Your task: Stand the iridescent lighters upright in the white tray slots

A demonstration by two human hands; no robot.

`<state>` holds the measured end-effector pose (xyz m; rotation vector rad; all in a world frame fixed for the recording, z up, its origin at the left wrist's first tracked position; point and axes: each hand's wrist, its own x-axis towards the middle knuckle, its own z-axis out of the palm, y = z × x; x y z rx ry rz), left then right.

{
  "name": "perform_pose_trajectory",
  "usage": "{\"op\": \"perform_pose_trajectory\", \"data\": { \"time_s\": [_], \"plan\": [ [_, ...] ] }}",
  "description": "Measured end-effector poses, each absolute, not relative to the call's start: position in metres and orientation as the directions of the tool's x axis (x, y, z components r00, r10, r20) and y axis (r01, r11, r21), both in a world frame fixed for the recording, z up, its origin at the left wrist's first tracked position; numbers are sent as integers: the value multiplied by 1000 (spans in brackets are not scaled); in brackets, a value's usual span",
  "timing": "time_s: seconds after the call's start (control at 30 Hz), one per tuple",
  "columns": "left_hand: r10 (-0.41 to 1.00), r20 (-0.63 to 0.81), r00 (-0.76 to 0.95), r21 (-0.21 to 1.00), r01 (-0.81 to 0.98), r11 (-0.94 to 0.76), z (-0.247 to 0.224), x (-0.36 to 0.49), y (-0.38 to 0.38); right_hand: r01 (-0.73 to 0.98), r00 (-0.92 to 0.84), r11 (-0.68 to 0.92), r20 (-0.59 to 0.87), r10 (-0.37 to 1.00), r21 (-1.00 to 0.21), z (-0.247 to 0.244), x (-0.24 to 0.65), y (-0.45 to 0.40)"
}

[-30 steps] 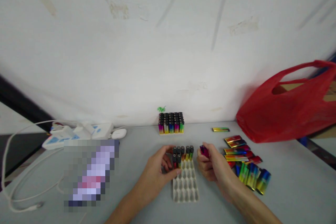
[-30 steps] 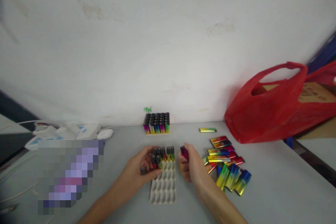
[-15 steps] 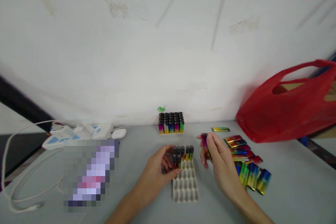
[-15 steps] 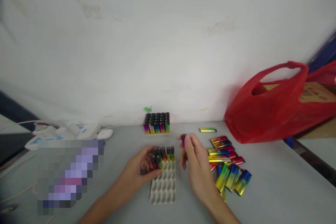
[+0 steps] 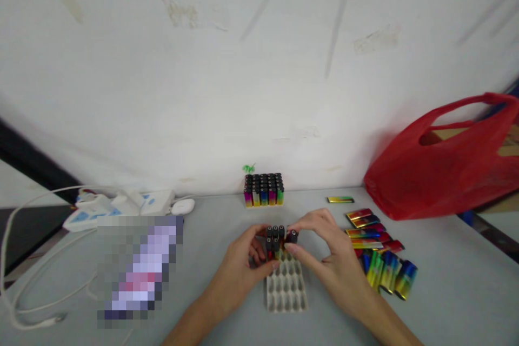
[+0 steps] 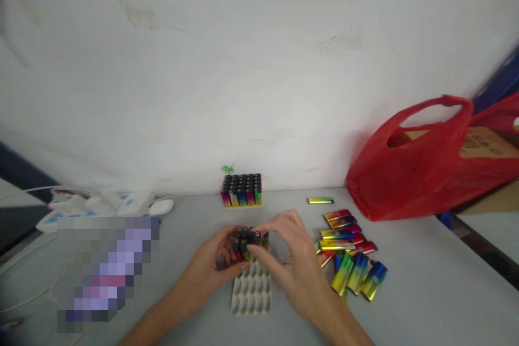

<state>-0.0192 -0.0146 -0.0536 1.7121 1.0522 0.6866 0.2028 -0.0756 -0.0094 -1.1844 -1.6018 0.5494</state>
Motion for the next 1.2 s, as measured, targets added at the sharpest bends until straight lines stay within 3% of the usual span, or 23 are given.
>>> {"op": "perform_pose_trajectory", "data": {
  "time_s": [0.13,0.3,1.2],
  "plan": [
    [879,-14,477,928,333,-166,-54,-20,-14,502,-101,493,518,849,-710,-10,203,-76],
    [877,-11,479,923,343,-176,-54,-20,-14,582,-123,485,519,846,-653,-14,204,-74],
    [879,-9,476,929,329,-168,-51,-19,-15,598,-61,382,436,898,-704,-20,204,-71]
  ]
}}
